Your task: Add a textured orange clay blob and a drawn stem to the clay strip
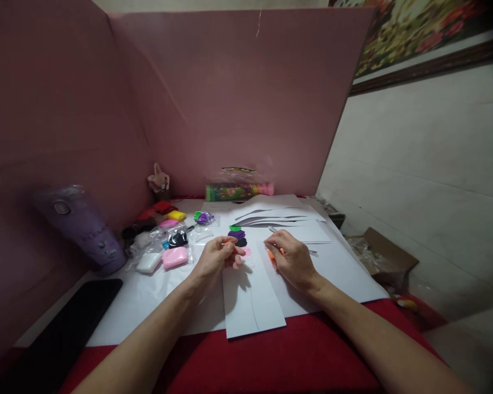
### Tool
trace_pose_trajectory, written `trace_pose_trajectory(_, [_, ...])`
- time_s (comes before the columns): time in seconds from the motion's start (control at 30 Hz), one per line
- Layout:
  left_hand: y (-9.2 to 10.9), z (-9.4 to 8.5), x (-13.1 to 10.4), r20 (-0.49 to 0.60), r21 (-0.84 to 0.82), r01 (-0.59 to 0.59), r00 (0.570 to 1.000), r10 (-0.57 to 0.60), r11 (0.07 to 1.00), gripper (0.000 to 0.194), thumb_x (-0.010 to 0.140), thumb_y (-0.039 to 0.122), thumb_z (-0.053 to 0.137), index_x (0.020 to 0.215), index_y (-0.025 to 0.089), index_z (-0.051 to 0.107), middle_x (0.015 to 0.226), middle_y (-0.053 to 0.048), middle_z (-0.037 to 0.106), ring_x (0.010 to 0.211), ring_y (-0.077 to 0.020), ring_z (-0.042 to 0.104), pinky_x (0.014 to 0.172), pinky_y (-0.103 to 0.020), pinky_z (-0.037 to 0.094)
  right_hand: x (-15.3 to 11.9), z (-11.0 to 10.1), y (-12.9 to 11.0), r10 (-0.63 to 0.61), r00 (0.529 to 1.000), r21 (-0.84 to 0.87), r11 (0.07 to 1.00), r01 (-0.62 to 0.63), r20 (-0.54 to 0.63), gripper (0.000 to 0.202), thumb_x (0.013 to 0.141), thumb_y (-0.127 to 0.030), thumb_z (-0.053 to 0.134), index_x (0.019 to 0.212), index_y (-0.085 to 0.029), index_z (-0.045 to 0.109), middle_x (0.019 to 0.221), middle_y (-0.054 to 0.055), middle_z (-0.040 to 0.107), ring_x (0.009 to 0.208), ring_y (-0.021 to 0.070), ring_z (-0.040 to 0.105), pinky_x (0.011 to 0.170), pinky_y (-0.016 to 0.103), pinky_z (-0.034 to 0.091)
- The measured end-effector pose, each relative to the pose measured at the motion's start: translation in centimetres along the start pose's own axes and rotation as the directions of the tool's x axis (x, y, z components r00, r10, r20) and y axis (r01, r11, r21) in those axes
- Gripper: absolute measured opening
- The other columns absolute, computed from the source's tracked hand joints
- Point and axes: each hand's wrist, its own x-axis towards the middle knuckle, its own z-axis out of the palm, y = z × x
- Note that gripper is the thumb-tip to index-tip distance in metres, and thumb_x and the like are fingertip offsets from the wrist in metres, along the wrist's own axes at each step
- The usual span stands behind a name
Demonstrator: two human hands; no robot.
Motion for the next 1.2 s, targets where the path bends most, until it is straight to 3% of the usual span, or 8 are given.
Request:
trace_pose_trajectory(0.13, [-0.03, -0.18, 0.03, 0.013, 0.019, 0.008, 1.0, -0.008, 1.0, 0.034, 0.069, 0.035, 0.072, 0.084, 0.012, 0.051, 0.062, -0.003, 0.065, 0.042, -0.0101, 0.055, 0.041, -0.02, 0.041, -0.03, 0.01, 0.03, -0.001, 1.0, 0.001, 1.0, 0.001, -0.003, 0.014, 0.088, -0.015, 0.052, 0.079, -0.017, 0.063, 0.081, 0.005, 0.06, 0.077, 0.017, 0.058, 0.071, 0.029, 0.046])
trace_pose_trajectory(0.27, [0.11, -0.17, -0.1, 0.0, 0.025, 0.037, 0.999, -0.037, 0.999, 0.037, 0.07, 0.037, 0.072, 0.088, 0.012, 0.052, 0.072, -0.007, 0.069, 0.049, -0.0119, 0.061, 0.045, -0.021, 0.045, -0.02, 0.01, 0.08, -0.009, 1.0, 0.007, 1.0, 0.009, -0.007, 0.014, 0.088, -0.015, 0.052, 0.08, -0.017, 0.063, 0.081, 0.004, 0.06, 0.076, 0.0166, 0.057, 0.07, 0.028, 0.046])
trace_pose_trajectory(0.47, [0.52, 0.09, -0.25, -0.073, 0.062, 0.011, 0.997, -0.007, 0.998, 0.049, 0.054, 0.02, 0.083, 0.091, 0.012, 0.053, 0.06, 0.001, 0.064, 0.046, -0.0103, 0.059, 0.046, -0.019, 0.044, 0.04, 0.02, 0.04, -0.015, 1.0, 0.003, 1.0, 0.015, -0.011, 0.014, 0.088, -0.015, 0.052, 0.079, -0.018, 0.062, 0.08, 0.004, 0.059, 0.077, 0.0166, 0.057, 0.07, 0.028, 0.045])
trace_pose_trajectory(0.63, [0.48, -0.01, -0.16, -0.013, 0.075, 0.035, 0.999, -0.034, 0.997, 0.038, 0.069, 0.037, 0.073, 0.089, 0.012, 0.054, 0.08, -0.01, 0.071, 0.052, -0.0122, 0.063, 0.047, -0.021, 0.045, 0.0, 0.01, 0.02, -0.012, 1.0, 0.001, 1.0, 0.012, -0.008, 0.015, 0.088, -0.016, 0.052, 0.078, -0.018, 0.062, 0.08, 0.004, 0.059, 0.076, 0.0167, 0.057, 0.07, 0.028, 0.045])
trace_pose_trajectory(0.87, [-0.06, -0.25, 0.06, 0.011, 0.084, -0.042, 0.999, 0.041, 0.996, 0.036, 0.069, 0.043, 0.071, 0.08, 0.012, 0.058, 0.052, 0.002, 0.059, 0.034, -0.0057, 0.045, 0.036, -0.017, 0.03, 0.0, 0.03, -0.02, -0.004, 1.0, 0.01, 1.0, 0.004, -0.007, 0.014, 0.088, -0.016, 0.052, 0.079, -0.018, 0.063, 0.081, 0.004, 0.059, 0.076, 0.0166, 0.057, 0.069, 0.028, 0.045])
trace_pose_trajectory(1.07, [0.35, 0.07, -0.13, 0.001, -0.034, -0.016, 1.0, 0.016, 0.999, 0.044, 0.068, 0.044, 0.073, 0.092, 0.009, 0.061, 0.077, -0.011, 0.07, 0.052, -0.0113, 0.06, 0.048, -0.021, 0.044, 0.0, -0.02, -0.06, -0.005, 1.0, 0.002, 1.0, 0.005, -0.004, 0.016, 0.088, -0.016, 0.051, 0.078, -0.018, 0.063, 0.08, 0.004, 0.059, 0.076, 0.0164, 0.057, 0.069, 0.028, 0.045])
trace_pose_trajectory(1.2, [0.38, -0.05, 0.0, 0.02, -0.062, 0.01, 1.0, -0.009, 0.998, 0.043, 0.065, 0.036, 0.077, 0.095, 0.009, 0.064, 0.087, -0.014, 0.07, 0.059, -0.0132, 0.062, 0.048, -0.02, 0.044, 0.02, -0.06, -0.03, -0.008, 1.0, 0.007, 1.0, 0.008, -0.008, 0.015, 0.088, -0.015, 0.052, 0.079, -0.018, 0.063, 0.08, 0.004, 0.059, 0.076, 0.0167, 0.058, 0.07, 0.029, 0.046])
